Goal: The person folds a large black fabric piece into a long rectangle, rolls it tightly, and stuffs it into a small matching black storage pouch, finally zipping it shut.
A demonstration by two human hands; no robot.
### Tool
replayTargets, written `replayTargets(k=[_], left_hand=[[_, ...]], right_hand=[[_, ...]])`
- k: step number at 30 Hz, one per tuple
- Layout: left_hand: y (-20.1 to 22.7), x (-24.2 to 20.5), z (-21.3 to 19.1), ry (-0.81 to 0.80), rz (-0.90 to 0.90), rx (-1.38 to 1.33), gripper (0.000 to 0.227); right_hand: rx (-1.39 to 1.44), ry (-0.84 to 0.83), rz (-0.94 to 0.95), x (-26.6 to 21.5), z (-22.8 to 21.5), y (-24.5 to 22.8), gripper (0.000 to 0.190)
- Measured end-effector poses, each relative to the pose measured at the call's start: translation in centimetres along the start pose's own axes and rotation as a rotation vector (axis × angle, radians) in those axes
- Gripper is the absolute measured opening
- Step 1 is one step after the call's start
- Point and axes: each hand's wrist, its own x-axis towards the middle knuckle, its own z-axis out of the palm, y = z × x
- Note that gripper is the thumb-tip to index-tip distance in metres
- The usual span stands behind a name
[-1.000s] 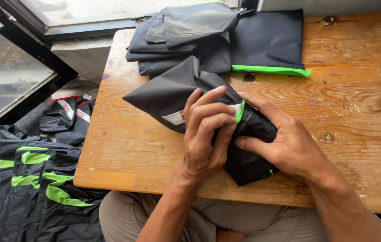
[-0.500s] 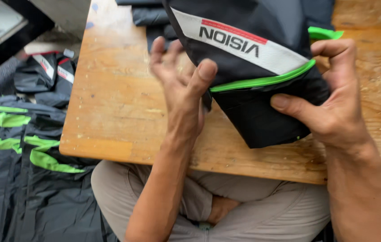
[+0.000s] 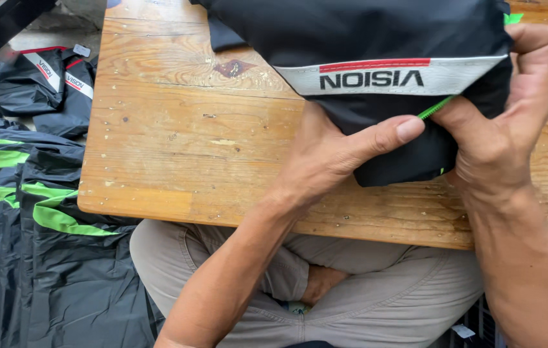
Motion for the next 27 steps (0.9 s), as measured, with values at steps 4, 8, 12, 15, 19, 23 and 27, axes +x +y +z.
replayTargets(k=[4, 8, 12, 15, 19, 23, 27], left_hand=[[-0.8, 0.4, -0.1, 0.016, 0.031, -0.012, 0.047], [-0.3, 0.2, -0.7, -0.029, -0.086, -0.211, 0.054], [-1.0, 0.5, -0.7, -0.008, -0.086, -0.222, 0.054], [-0.8, 0.4, -0.6, -0.040, -0.119, -0.185, 0.054], [-1.6, 0.6, -0.3, 0.020, -0.037, -0.210, 0.060], [-1.1, 0.4, -0.3, -0.041, -0.001, -0.123, 0.068], [-1.0, 0.4, -0.1, -0.059, -0.110, -0.103, 0.061]], right_hand=[[0.268, -0.019, 0.253, 0.3, -0.5, 0.0, 0.058], [0.413, -0.076, 0.317, 0.2, -1.1, -0.3, 0.056], [0.327, -0.004, 0.219, 0.2, -0.6, 0.4, 0.046], [0.285, 0.055, 0.229, 0.1, -0.9, 0.9, 0.052], [0.219, -0.022, 0.165, 0.1, -1.0, 0.3, 0.052], [0.130, 0.024, 0.160, 0.0, -1.3, 1.3, 0.052], [0.113, 0.141, 0.236, 0.2, -0.8, 0.9, 0.041]])
